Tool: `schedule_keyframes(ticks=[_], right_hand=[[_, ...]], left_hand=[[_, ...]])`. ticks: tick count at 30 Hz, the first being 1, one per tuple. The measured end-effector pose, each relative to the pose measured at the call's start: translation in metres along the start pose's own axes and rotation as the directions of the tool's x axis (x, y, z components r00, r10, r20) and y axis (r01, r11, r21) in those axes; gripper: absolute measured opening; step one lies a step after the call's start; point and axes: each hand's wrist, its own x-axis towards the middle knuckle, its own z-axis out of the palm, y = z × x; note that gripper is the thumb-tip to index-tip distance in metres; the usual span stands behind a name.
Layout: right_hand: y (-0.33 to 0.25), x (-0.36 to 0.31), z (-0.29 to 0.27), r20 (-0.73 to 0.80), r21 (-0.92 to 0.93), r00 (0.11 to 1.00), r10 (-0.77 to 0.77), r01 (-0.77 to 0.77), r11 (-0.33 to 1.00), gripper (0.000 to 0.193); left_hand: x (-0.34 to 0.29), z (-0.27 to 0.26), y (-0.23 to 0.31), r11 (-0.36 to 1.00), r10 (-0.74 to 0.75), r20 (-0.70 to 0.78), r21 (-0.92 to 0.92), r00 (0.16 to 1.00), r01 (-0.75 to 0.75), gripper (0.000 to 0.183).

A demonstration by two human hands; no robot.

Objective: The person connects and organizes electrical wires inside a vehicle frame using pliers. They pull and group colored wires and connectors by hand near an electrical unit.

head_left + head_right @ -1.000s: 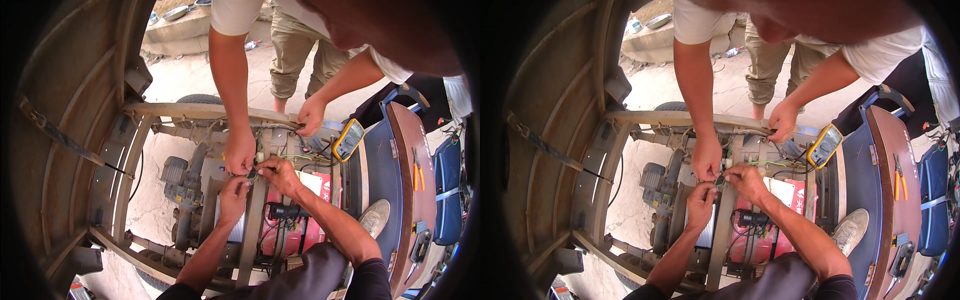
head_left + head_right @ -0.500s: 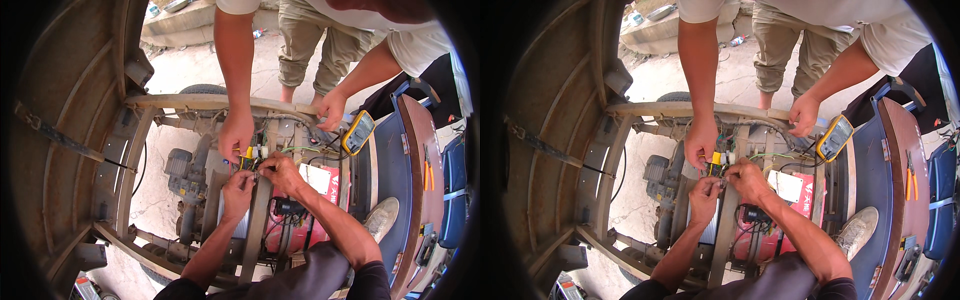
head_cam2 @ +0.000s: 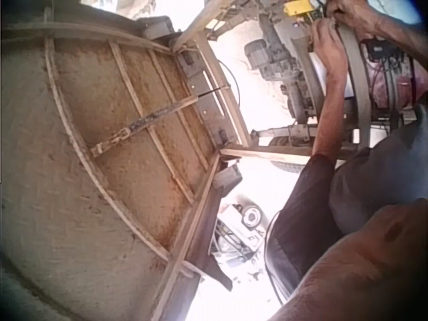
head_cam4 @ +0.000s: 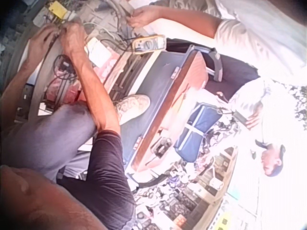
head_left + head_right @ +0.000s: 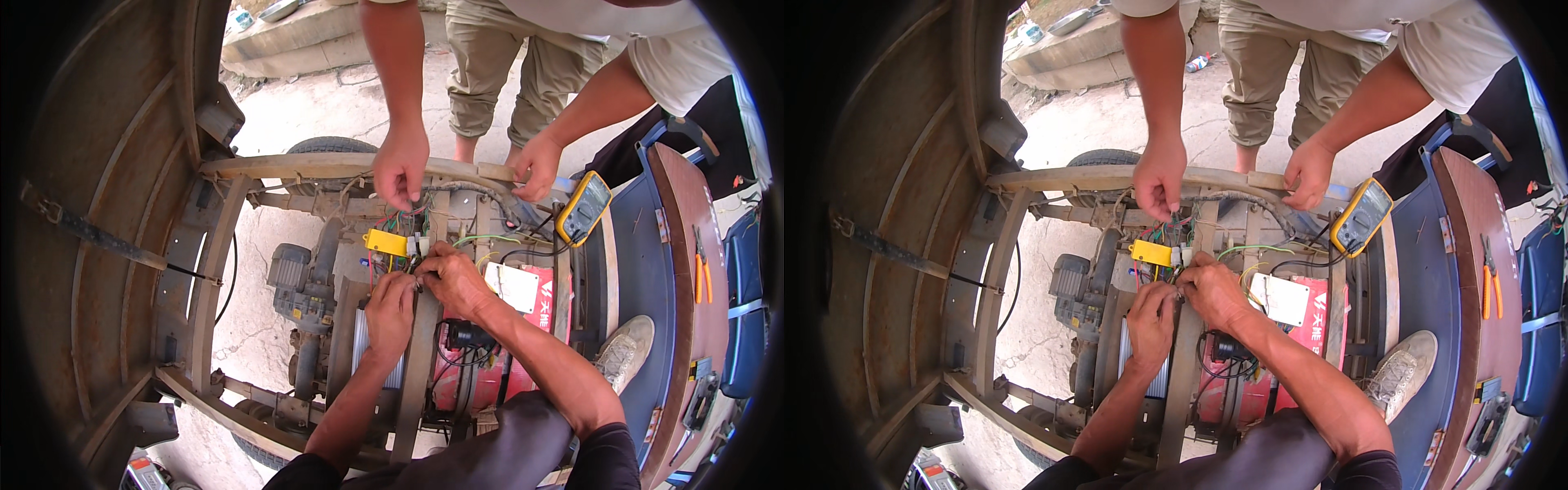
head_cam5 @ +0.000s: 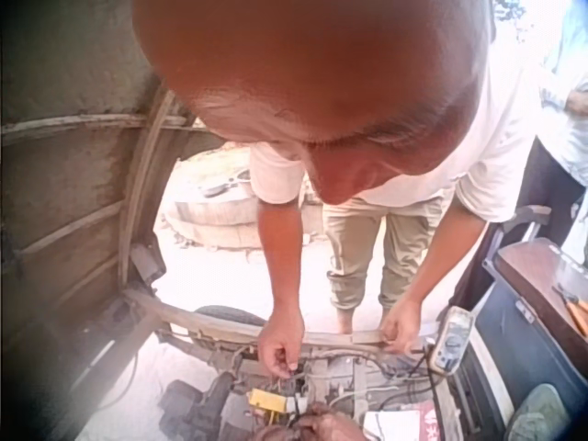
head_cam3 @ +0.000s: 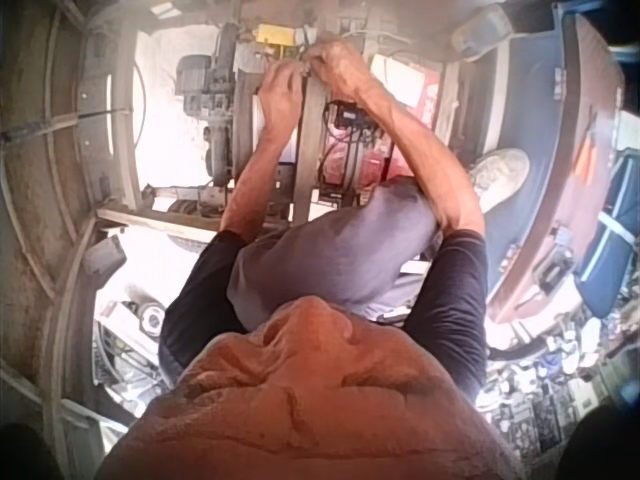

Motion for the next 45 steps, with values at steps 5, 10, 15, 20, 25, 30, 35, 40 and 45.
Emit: schedule_keyframes(ticks=[5,10,15,20,25,30,35,40,45], right_hand=[[0.005,-0.002,-0.001,0.012,0.029,1.000,-0.004,0.003,1.000,0.010],[0.001,-0.007,-0.001,0.032,0.069,0.999,0.004,-0.006,0.998,0.016],[-0.015,-0.002,0.010,0.035,0.094,0.999,-0.028,0.024,0.995,0.021],[-0.009,0.000,0.011,-0.003,0.091,0.999,-0.035,0.035,0.995,0.023],[0.023,-0.011,0.041,-0.131,-0.050,0.988,-0.078,0.072,0.996,0.024],[0.021,0.016,0.067,-0.159,0.179,0.973,-0.166,0.194,0.965,0.014],[0.031,-0.008,0.052,-0.195,0.128,0.972,-0.133,0.159,0.979,0.014],[0.036,0.003,0.064,-0.251,0.119,0.956,-0.154,0.189,0.975,0.016],[0.032,0.009,0.065,-0.213,0.130,0.970,-0.115,0.145,0.981,0.016]], left_hand=[[-0.001,0.008,-0.002,0.983,-0.152,0.056,-0.091,0.987,0.157,0.011],[-0.003,0.011,-0.006,0.886,-0.364,0.107,-0.267,0.925,0.379,0.010],[0.001,-0.004,-0.020,0.714,-0.457,0.176,-0.512,0.872,0.478,0.008],[0.009,0.001,-0.019,0.727,-0.468,0.173,-0.483,0.867,0.489,0.010],[0.003,-0.004,-0.025,0.887,-0.342,0.186,-0.260,0.921,0.382,0.016],[0.005,-0.007,-0.101,0.887,-0.268,0.082,-0.369,0.960,0.279,0.026],[0.018,-0.006,0.017,0.954,-0.256,0.173,-0.112,0.951,0.277,0.017],[0.019,0.002,-0.023,0.937,-0.233,0.141,-0.231,0.962,0.261,0.017],[0.020,0.005,-0.053,0.945,-0.219,0.119,-0.220,0.969,0.241,0.019]])
